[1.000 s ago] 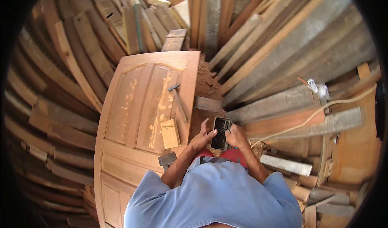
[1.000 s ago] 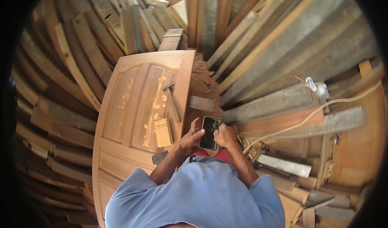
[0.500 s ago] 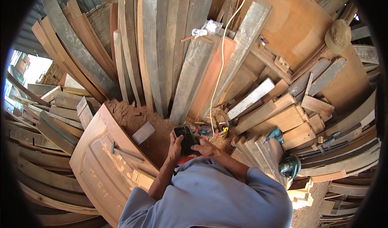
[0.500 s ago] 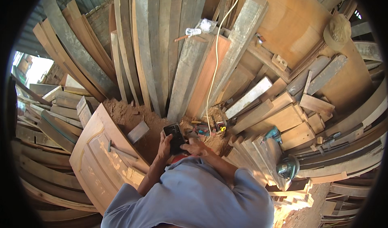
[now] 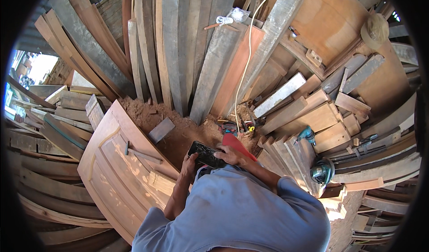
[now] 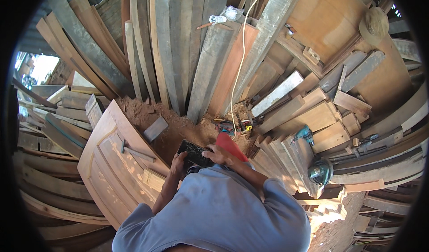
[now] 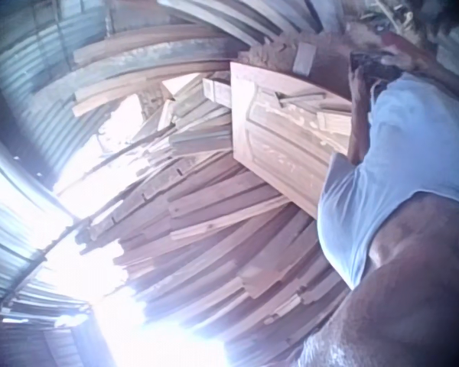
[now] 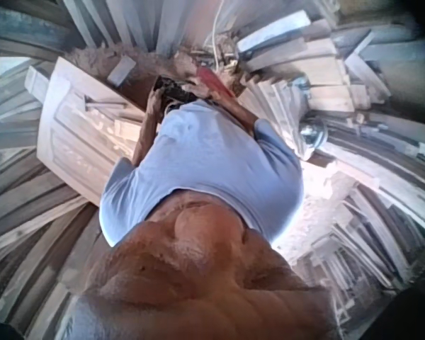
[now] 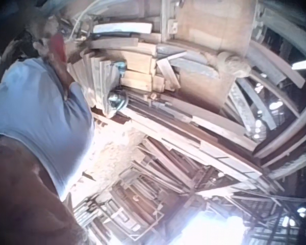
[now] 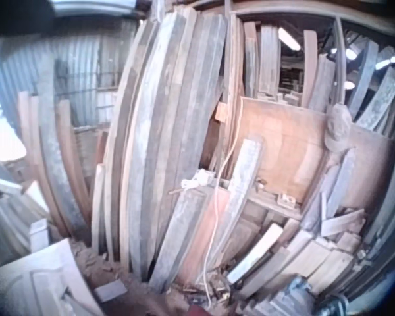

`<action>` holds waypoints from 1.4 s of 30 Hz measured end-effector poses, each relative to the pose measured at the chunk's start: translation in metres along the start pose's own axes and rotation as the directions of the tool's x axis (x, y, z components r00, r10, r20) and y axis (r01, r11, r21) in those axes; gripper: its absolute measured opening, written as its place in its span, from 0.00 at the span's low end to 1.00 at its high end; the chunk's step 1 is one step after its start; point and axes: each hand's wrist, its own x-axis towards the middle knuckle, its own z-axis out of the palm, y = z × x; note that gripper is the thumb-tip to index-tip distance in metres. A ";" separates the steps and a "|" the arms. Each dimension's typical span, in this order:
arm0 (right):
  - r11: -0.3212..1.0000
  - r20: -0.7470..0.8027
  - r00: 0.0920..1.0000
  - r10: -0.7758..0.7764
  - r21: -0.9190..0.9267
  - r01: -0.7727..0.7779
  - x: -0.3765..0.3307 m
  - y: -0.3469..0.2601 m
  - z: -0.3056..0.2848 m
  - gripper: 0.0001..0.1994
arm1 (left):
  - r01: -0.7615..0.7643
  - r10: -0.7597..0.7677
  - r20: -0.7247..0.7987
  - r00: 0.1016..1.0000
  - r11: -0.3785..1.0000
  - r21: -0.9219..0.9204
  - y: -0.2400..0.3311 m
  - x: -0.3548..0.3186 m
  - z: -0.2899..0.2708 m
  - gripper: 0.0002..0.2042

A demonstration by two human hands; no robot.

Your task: The person assembles a wooden door by hammering nails into the frame and panels using a hammer and a small wooden block. They then use a power sander to smooth the surface of the door.

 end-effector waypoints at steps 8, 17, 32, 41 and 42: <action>0.953 -0.131 0.988 -0.076 0.282 0.111 0.007 0.009 0.002 0.36 | -0.172 0.171 -0.020 0.985 0.979 -0.109 0.010 0.006 0.033 0.11; 0.784 -0.371 0.881 0.293 0.621 0.001 0.005 0.030 -0.061 0.28 | -0.127 0.126 0.021 0.992 0.953 0.276 0.011 0.043 0.094 0.28; 0.742 -0.843 0.467 0.267 0.489 0.459 -0.021 0.079 -0.465 0.14 | -0.253 0.213 0.238 0.948 0.050 0.966 -0.031 0.157 0.054 0.16; 0.812 -0.930 0.232 0.284 0.362 0.458 -0.011 0.060 -0.768 0.10 | 0.407 -0.125 -0.500 0.857 0.759 0.508 -0.100 0.163 0.064 0.10; 0.812 -0.926 0.252 0.283 0.371 0.451 -0.007 0.056 -0.793 0.11 | 0.392 -0.204 -0.494 0.845 0.865 0.313 -0.108 0.154 0.066 0.10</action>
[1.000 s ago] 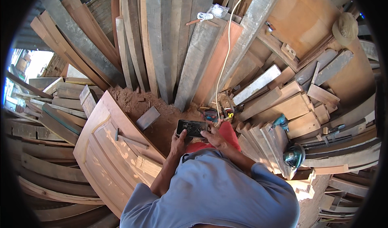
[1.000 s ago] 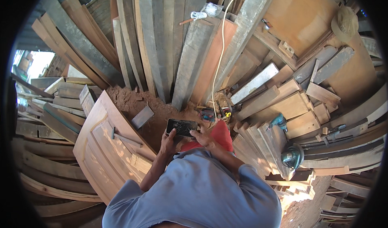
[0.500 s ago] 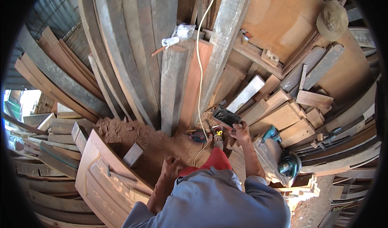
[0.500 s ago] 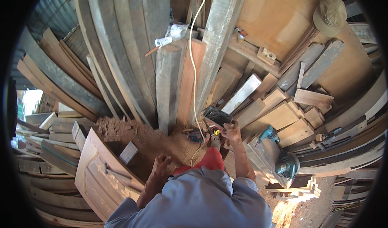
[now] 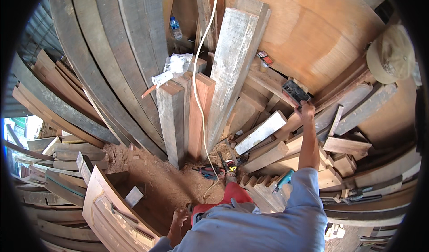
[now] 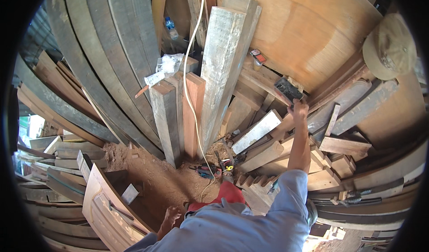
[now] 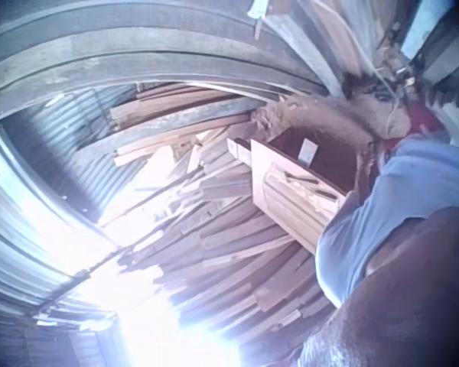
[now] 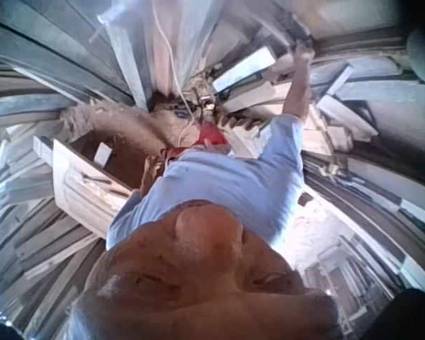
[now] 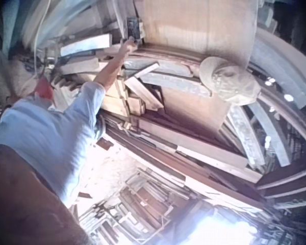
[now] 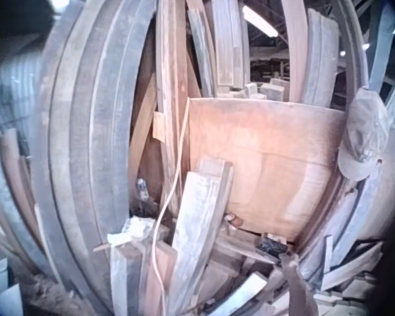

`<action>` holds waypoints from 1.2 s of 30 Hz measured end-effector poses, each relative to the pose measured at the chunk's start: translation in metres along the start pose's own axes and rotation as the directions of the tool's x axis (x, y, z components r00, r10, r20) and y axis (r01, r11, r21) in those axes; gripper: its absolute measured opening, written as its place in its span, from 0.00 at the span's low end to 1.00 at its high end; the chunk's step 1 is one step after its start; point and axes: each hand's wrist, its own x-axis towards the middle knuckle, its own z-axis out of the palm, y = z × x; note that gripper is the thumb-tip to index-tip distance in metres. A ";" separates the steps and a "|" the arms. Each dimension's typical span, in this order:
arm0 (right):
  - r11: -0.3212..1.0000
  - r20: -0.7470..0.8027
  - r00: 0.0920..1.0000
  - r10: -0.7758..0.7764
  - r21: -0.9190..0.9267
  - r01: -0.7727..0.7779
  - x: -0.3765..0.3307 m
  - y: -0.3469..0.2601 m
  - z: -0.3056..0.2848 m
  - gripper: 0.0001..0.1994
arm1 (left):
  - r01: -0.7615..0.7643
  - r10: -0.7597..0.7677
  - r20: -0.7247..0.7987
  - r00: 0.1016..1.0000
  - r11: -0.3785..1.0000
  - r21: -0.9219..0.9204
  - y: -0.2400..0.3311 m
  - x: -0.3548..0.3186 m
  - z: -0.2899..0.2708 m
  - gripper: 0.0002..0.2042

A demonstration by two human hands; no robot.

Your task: The person assembles a wooden door by hammering nails into the frame and panels using a hammer and a small wooden block. They then use a power sander to smooth the surface of the door.

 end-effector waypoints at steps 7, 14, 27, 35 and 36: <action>0.995 -0.173 0.985 0.018 -0.096 -0.035 0.136 -0.023 -0.010 0.13 | 0.169 -0.161 0.165 0.973 0.985 -0.036 -0.005 -0.025 0.039 0.09; 0.980 -0.031 0.996 -0.082 0.180 0.087 0.156 0.034 -0.045 0.22 | -0.104 0.052 0.121 0.991 0.874 0.475 0.023 -0.020 0.082 0.11; 0.536 0.321 0.521 0.791 -0.774 -0.336 -0.162 0.338 0.033 0.10 | 0.012 0.037 -0.153 0.988 0.952 0.304 0.002 -0.059 0.107 0.15; 0.459 0.517 0.275 0.810 -0.852 0.250 -0.313 0.330 0.133 0.09 | -0.314 0.263 -0.725 0.636 0.947 0.068 -0.038 -0.093 0.006 0.14; 0.420 0.500 0.283 0.819 -0.857 0.297 -0.326 0.326 0.141 0.08 | -0.302 0.299 -0.820 0.487 0.939 0.163 -0.046 -0.104 -0.009 0.14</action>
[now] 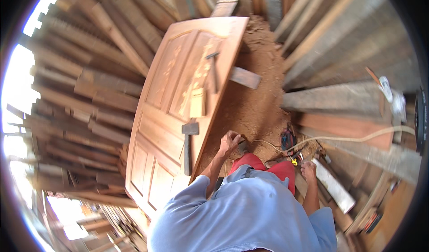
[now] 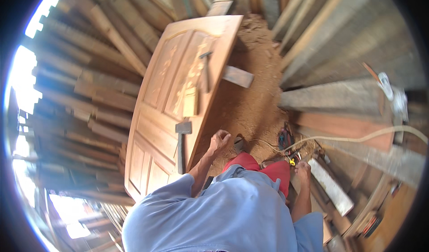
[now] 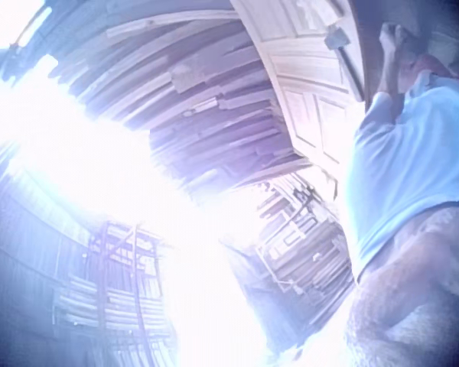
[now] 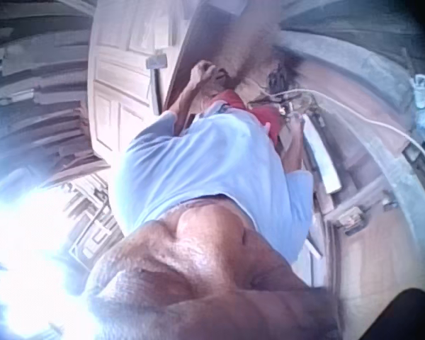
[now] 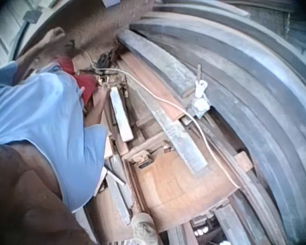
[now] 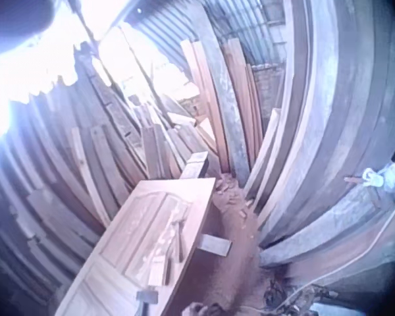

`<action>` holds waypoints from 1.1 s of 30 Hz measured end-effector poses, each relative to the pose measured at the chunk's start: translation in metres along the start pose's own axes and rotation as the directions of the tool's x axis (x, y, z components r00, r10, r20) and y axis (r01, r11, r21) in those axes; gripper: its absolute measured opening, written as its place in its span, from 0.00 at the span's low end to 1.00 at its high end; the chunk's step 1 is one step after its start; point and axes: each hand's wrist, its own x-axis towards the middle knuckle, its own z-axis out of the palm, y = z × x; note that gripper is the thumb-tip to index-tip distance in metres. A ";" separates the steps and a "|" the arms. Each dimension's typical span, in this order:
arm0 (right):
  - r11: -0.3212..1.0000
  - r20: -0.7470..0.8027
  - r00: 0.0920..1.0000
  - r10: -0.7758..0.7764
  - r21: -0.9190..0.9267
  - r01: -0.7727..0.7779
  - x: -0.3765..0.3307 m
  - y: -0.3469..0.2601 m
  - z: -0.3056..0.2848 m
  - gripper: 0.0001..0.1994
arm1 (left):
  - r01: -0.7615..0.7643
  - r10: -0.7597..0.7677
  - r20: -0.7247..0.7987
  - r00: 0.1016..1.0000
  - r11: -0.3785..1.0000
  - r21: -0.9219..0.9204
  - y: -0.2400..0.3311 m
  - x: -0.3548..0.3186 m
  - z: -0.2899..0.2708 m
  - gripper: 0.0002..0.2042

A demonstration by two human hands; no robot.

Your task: The person assembles a wooden door by hammering nails into the frame and panels using a hammer and a small wooden block. They then use a power sander to smooth the surface of the door.

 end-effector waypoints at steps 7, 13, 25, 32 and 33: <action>0.950 -0.047 0.997 0.065 -0.304 -0.076 0.016 -0.047 0.031 0.08 | 0.366 -0.091 -0.546 0.833 0.831 0.420 -0.099 -0.010 -0.138 0.32; 0.896 0.067 0.997 -0.045 -0.438 0.070 0.018 -0.115 0.151 0.12 | 0.484 -0.449 -0.181 0.875 0.813 0.324 -0.182 -0.037 -0.174 0.32; 0.591 0.390 0.853 -0.346 -0.615 0.521 -0.077 -0.229 0.562 0.40 | 0.396 -0.367 -0.165 0.916 0.894 0.210 -0.186 -0.044 -0.164 0.27; 0.703 0.180 0.979 -0.092 -0.684 0.191 -0.108 -0.234 0.623 0.49 | 0.343 -0.313 -0.143 0.939 0.885 0.316 -0.166 -0.052 -0.163 0.29; 0.716 0.162 0.978 -0.132 -0.666 0.208 -0.099 -0.226 0.629 0.46 | 0.333 -0.303 -0.141 0.942 0.889 0.315 -0.172 -0.049 -0.158 0.30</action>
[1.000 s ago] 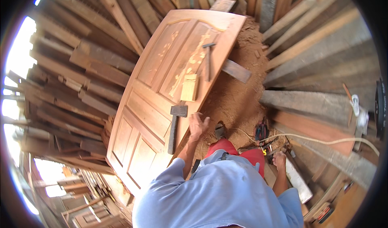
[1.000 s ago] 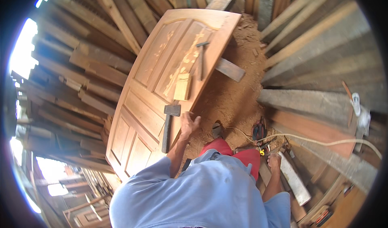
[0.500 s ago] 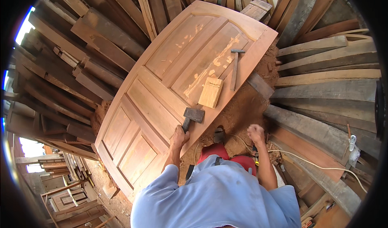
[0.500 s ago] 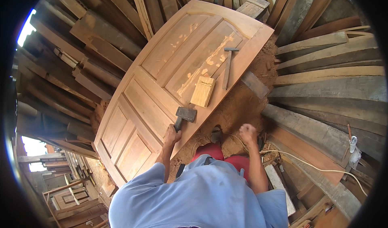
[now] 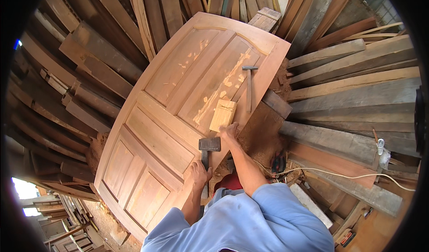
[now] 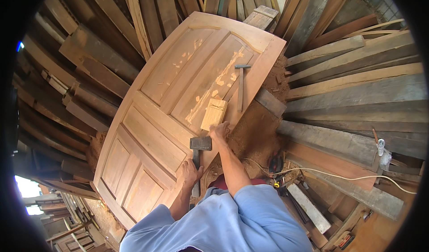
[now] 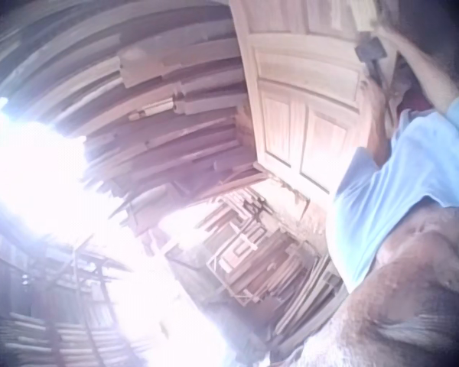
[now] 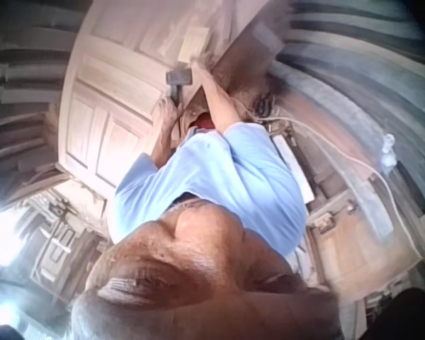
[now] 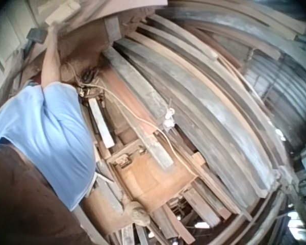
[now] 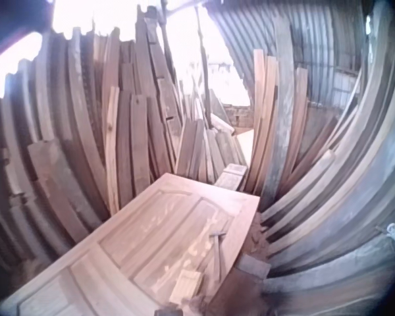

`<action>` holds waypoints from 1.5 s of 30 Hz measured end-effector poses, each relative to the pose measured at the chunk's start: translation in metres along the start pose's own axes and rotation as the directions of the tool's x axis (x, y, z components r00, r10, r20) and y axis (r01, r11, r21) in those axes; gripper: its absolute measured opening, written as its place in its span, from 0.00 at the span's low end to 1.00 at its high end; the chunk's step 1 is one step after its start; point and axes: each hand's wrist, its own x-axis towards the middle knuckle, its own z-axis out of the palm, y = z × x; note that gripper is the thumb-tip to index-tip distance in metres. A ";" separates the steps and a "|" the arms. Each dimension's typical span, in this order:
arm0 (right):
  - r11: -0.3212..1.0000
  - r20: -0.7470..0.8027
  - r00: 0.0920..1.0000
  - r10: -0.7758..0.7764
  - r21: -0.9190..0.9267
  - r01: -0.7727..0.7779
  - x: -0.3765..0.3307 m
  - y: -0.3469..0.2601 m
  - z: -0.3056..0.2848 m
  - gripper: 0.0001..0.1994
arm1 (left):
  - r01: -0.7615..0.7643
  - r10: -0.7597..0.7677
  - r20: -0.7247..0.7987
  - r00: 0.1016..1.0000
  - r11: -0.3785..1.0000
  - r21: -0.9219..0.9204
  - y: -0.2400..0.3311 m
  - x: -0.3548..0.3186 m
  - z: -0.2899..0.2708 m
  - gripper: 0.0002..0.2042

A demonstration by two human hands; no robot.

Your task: The person assembles a wooden door by hammering nails into the frame and panels using a hammer and a small wooden block. They then use a power sander to smooth the surface of the door.

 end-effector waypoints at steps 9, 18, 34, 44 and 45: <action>0.780 0.399 0.848 -0.350 0.625 0.028 0.001 0.077 -0.050 0.17 | 0.053 -0.053 0.002 0.999 0.978 -0.204 -0.003 0.004 -0.012 0.34; 0.521 0.214 0.972 -0.093 0.843 -0.136 -0.058 0.293 -0.167 0.19 | -0.455 0.456 -0.267 0.849 0.888 0.072 0.067 0.054 -0.028 0.34; 0.323 0.109 0.722 0.684 0.842 -0.433 -0.010 0.586 -0.241 0.12 | -0.499 0.505 0.119 0.855 0.737 0.456 0.185 0.114 0.082 0.61; 0.525 -0.070 0.673 0.736 0.687 -0.502 0.030 0.667 -0.337 0.17 | -0.512 0.495 0.164 0.853 0.737 0.441 0.180 0.126 0.081 0.62; 0.554 -0.117 0.655 0.747 0.655 -0.515 0.038 0.677 -0.343 0.18 | -0.523 0.506 0.171 0.846 0.719 0.458 0.175 0.132 0.080 0.62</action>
